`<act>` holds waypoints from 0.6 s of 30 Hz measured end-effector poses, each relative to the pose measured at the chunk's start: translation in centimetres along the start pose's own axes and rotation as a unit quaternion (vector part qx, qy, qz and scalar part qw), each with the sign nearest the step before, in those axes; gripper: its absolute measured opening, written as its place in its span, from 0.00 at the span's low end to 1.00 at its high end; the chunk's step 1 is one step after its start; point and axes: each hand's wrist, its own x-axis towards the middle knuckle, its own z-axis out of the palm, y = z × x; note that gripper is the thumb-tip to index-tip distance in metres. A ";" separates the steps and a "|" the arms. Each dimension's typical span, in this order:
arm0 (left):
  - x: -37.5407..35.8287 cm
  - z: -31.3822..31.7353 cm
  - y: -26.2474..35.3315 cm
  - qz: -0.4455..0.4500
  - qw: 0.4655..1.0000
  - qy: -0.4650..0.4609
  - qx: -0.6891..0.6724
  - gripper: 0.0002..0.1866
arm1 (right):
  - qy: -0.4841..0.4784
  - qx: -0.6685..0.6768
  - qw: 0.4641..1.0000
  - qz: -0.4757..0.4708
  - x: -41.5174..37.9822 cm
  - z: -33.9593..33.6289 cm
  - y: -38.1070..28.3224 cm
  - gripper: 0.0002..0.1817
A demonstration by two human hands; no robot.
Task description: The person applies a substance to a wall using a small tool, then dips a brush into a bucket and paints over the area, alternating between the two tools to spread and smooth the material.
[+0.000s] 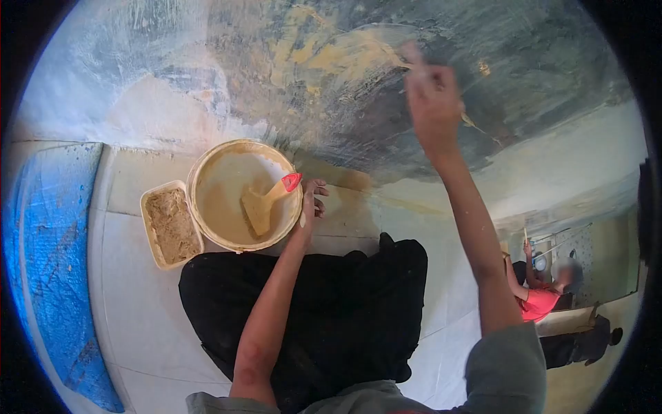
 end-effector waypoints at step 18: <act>0.3 0.0 0.6 -0.013 1.000 -0.019 0.011 0.17 | -0.113 -0.062 0.982 -0.141 -2.7 1.7 -2.9 0.26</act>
